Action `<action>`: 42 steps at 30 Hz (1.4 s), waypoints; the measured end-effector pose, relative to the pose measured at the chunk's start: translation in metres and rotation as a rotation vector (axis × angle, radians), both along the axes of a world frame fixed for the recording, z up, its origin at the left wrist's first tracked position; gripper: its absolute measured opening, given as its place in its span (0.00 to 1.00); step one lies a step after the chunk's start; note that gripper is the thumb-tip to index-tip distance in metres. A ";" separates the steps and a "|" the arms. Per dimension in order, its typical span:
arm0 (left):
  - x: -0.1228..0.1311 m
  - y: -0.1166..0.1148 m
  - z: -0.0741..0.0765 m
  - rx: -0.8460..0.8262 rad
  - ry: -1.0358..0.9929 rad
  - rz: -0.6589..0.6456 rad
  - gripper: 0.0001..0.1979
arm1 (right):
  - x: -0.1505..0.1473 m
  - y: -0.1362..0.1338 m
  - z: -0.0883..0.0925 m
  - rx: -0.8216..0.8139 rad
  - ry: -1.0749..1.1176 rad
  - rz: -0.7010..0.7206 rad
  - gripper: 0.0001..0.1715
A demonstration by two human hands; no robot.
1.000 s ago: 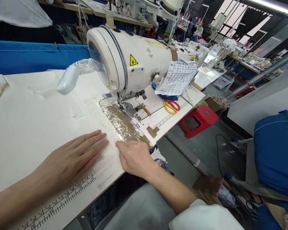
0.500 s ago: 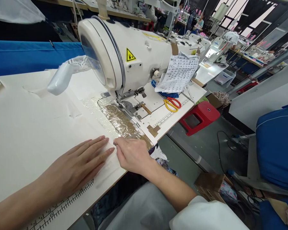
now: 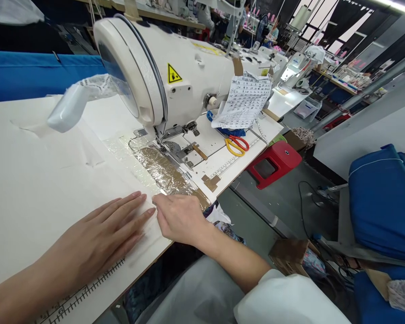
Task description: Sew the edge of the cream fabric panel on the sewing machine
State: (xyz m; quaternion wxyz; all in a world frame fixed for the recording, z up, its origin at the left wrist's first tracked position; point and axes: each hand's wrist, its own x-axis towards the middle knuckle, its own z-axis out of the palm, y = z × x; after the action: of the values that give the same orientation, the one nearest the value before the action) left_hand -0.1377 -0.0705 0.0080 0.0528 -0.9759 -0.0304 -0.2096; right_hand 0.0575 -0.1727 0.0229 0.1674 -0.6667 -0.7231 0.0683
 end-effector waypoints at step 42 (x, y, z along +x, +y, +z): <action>0.000 -0.008 -0.001 -0.182 0.064 -0.019 0.22 | 0.022 -0.028 0.007 0.070 0.118 -0.002 0.17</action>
State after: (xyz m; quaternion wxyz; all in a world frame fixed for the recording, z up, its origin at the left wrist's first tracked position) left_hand -0.1377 -0.0780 0.0071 -0.0372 -0.9831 -0.0383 -0.1752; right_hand 0.0794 -0.2006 0.0298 0.2331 -0.6560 -0.7131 0.0823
